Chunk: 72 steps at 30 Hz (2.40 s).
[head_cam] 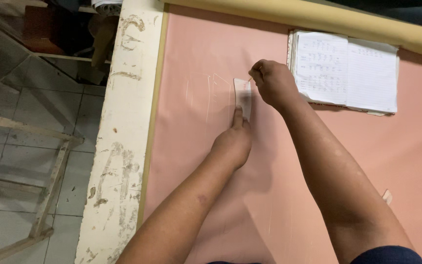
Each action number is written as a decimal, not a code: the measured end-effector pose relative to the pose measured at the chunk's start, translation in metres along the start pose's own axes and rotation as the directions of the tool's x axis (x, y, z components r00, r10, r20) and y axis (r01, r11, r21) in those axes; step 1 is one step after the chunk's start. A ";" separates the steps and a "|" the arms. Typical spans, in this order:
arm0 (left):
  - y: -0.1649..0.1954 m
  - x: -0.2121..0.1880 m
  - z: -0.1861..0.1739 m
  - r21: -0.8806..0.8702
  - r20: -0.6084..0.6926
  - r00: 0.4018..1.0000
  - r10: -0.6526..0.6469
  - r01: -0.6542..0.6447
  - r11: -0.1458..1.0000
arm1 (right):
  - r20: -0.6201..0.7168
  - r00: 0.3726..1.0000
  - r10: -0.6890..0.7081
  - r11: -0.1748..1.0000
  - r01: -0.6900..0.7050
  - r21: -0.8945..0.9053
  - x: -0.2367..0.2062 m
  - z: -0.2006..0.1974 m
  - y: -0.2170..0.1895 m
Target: The person uses a paper pattern and a pencil to trace outlines onto a large sheet of pink fabric laid on a table. They repeatedly position the pattern, trace its edges, and move it to new locations to create multiple identical markings.
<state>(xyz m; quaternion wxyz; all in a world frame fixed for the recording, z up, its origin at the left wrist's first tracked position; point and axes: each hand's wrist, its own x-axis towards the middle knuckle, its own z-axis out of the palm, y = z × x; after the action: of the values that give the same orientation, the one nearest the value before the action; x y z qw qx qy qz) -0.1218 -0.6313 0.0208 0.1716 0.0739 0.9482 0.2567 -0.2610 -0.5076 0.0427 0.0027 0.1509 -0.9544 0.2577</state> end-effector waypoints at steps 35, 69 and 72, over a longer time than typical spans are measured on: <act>-0.028 -0.001 -0.036 0.097 -0.061 0.996 0.061 -0.055 0.994 | 0.124 0.984 -0.125 0.942 0.078 0.328 -0.200 0.017 -0.043; -0.041 0.008 -0.028 0.066 -0.089 0.992 0.087 -0.082 0.994 | -0.018 0.999 -0.050 0.959 0.053 0.277 -0.155 0.023 -0.043; -0.040 0.008 -0.029 0.031 -0.095 0.992 0.079 -0.076 0.997 | -0.059 0.993 -0.101 0.964 0.113 0.243 -0.147 0.021 -0.039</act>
<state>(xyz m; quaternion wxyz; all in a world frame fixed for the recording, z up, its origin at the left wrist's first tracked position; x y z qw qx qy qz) -0.1417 -0.6772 0.0210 0.1147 0.1005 0.9552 0.2537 -0.1080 -0.5084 0.0313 0.0201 0.1954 -0.9053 0.3767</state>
